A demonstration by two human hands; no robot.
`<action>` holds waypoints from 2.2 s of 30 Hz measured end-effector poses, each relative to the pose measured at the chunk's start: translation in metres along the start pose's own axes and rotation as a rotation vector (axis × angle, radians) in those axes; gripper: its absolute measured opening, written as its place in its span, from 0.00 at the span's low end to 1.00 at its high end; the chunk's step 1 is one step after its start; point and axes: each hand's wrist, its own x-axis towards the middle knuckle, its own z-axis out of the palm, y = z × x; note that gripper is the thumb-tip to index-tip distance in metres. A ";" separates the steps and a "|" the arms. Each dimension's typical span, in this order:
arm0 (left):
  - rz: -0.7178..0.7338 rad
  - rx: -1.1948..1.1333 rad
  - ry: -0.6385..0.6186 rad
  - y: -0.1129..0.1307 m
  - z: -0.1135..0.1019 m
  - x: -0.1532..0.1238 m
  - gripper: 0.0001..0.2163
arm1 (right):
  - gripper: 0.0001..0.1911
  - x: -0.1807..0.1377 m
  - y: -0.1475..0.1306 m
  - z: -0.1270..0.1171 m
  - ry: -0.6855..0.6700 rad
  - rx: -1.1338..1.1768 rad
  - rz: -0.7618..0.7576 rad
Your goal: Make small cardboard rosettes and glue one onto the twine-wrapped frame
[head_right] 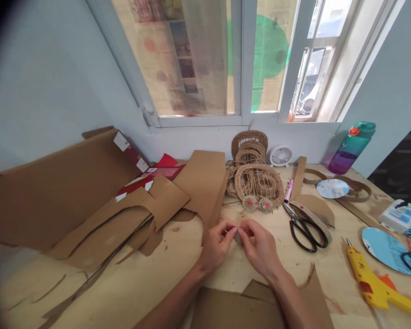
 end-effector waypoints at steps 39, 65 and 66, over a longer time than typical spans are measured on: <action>0.067 0.096 0.127 -0.014 0.006 -0.008 0.04 | 0.10 -0.001 0.001 0.007 -0.011 0.115 -0.004; 0.111 0.118 0.131 -0.010 0.007 -0.010 0.05 | 0.10 -0.002 0.003 0.003 0.034 0.081 -0.042; 0.106 0.115 0.127 -0.010 0.007 -0.010 0.05 | 0.10 -0.002 0.003 0.003 0.036 0.081 -0.047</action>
